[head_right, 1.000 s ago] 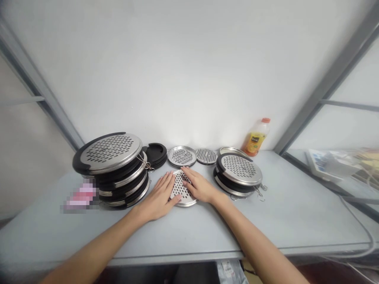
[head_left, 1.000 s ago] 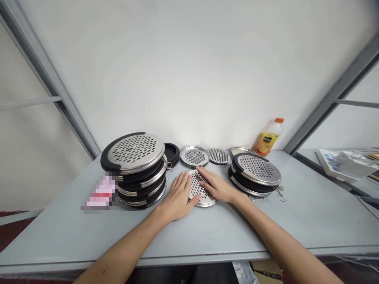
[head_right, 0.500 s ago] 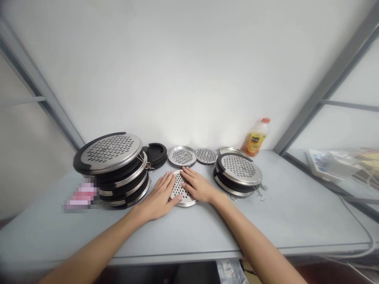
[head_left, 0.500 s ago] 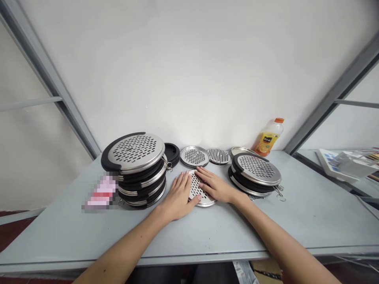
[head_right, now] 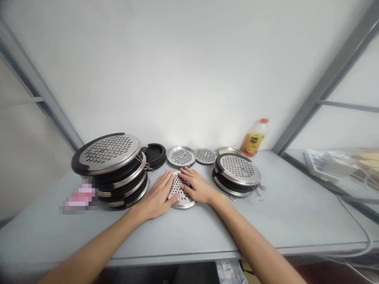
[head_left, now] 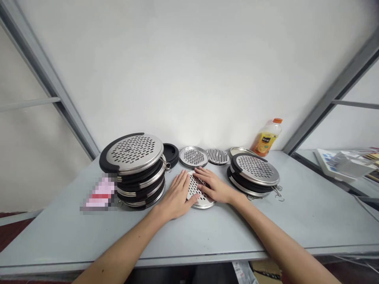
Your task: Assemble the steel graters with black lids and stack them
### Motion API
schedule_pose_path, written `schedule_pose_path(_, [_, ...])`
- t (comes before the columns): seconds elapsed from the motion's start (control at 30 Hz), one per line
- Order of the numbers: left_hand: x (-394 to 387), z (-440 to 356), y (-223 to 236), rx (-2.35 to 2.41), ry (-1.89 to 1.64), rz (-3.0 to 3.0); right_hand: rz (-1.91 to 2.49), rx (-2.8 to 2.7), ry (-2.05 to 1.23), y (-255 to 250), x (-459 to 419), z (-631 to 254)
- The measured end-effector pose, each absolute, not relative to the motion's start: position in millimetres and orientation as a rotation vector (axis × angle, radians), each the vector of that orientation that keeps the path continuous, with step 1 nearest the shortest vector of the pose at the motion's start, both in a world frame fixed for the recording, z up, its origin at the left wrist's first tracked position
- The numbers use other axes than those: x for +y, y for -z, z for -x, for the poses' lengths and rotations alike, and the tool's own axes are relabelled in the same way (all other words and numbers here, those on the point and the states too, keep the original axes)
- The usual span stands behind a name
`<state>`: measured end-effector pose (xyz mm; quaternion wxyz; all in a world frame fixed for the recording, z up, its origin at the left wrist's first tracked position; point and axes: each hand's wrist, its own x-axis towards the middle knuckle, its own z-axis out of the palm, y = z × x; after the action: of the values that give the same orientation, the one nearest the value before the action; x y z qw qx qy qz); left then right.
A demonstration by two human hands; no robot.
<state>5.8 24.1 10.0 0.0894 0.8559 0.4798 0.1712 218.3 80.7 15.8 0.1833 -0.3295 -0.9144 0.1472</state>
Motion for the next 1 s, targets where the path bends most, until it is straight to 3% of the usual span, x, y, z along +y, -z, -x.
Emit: schedule_pose_path(1.0, [24.6,-5.6,-10.9,1.465,-0.457,-2.549,0.933,-2.646,-0.449,-15.6,78.7,-217.0])
